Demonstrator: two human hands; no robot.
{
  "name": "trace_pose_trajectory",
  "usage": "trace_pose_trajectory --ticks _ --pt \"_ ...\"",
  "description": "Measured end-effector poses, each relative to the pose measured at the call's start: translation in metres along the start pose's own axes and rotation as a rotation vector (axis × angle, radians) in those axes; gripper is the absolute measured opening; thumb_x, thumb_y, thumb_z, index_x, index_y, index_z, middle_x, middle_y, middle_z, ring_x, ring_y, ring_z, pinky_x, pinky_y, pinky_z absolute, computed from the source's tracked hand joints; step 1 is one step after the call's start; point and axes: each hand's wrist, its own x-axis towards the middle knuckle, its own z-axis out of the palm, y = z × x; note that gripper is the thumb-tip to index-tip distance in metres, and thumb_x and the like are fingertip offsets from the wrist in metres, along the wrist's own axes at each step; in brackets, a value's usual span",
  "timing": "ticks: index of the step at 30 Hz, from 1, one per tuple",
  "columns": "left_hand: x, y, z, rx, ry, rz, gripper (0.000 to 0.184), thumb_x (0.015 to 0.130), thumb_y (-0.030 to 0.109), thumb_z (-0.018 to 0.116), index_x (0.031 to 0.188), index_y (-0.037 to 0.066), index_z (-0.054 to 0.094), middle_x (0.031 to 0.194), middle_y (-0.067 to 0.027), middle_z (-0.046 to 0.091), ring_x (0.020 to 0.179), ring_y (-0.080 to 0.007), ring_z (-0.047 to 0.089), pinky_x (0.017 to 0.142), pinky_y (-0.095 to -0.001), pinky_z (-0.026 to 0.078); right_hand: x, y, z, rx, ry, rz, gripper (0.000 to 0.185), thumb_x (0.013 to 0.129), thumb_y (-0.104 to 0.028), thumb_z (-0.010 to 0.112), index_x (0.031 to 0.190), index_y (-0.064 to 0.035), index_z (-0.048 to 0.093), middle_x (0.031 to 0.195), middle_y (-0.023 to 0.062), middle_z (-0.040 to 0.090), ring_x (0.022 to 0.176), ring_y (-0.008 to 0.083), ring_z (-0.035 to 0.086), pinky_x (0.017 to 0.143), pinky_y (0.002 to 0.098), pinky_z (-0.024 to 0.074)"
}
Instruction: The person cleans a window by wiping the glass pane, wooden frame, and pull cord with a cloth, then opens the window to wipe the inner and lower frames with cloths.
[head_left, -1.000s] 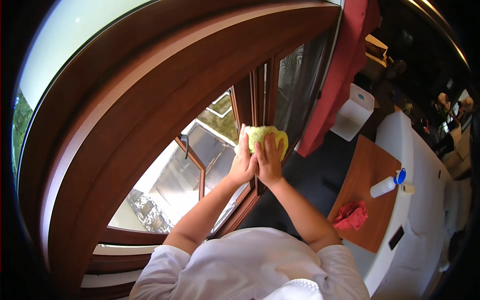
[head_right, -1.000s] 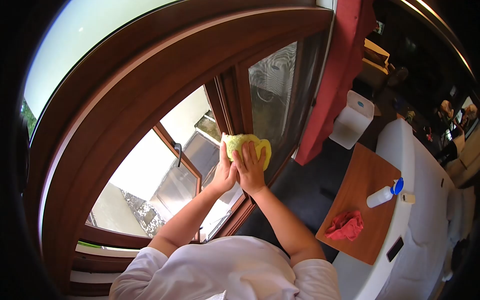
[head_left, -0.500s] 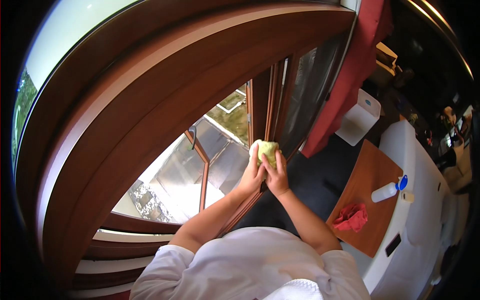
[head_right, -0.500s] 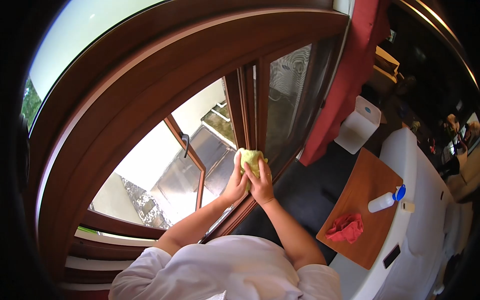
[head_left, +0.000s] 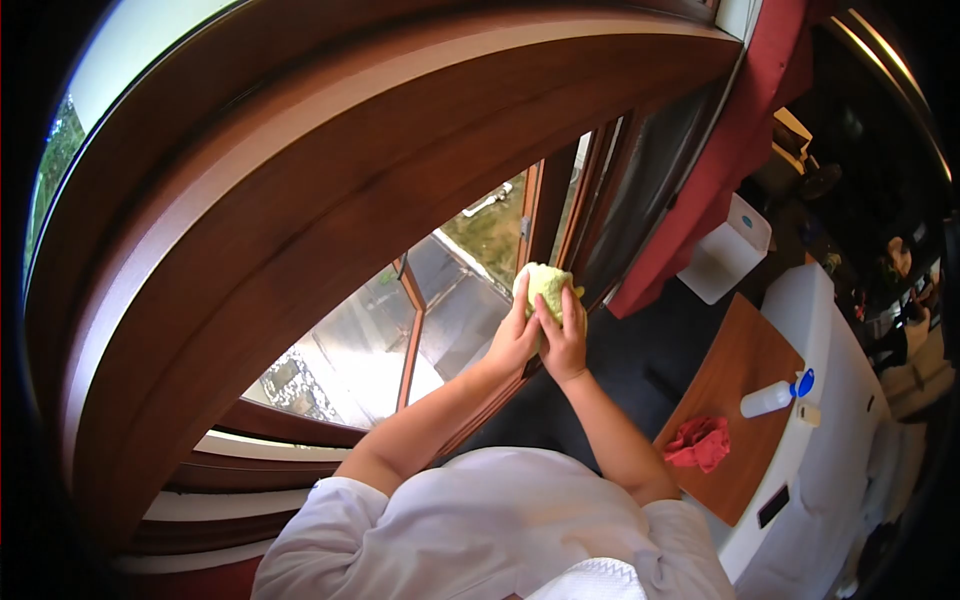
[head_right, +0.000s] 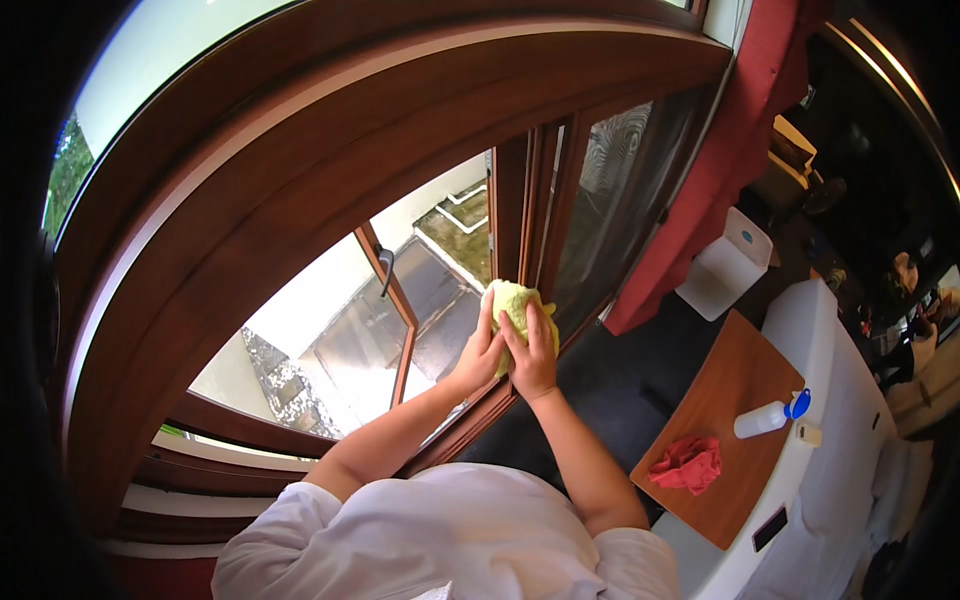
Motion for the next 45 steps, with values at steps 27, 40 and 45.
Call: trace_pose_trajectory --ticks 27,40,45 --pt "0.054 -0.018 -0.050 0.224 -0.066 -0.108 0.058 0.096 0.021 0.037 0.146 0.020 0.007 0.131 -0.0226 0.046 0.121 -0.0365 0.046 0.099 -0.0372 0.035 0.007 -0.011 0.092 0.123 -0.029 0.274 0.064 0.085 -0.005 0.050 0.142 -0.0131 0.020 0.138 0.0327 0.022 0.120 0.0490 0.036 0.099 0.0479 0.0353" --pt "0.018 0.083 -0.017 -0.250 0.329 0.282 0.058 0.092 0.001 0.038 0.145 0.008 0.015 0.133 -0.0176 0.043 0.116 -0.0238 0.048 0.096 -0.0316 0.038 0.080 -0.053 -0.023 0.256 0.184 -0.027 0.040 0.088 -0.012 0.052 0.127 -0.0127 0.049 0.133 0.0283 0.038 0.115 0.0440 0.046 0.092 0.0468 0.0402" --pt "0.034 0.129 -0.011 -0.302 0.167 0.454 0.066 0.088 -0.003 0.032 0.146 0.009 0.004 0.138 -0.0200 0.035 0.124 -0.0268 0.040 0.101 -0.0338 0.033 0.113 -0.053 -0.063 0.000 0.291 -0.073 0.046 0.084 -0.016 0.054 0.129 -0.0155 0.046 0.134 0.0272 0.037 0.117 0.0448 0.043 0.092 0.0478 0.0406"
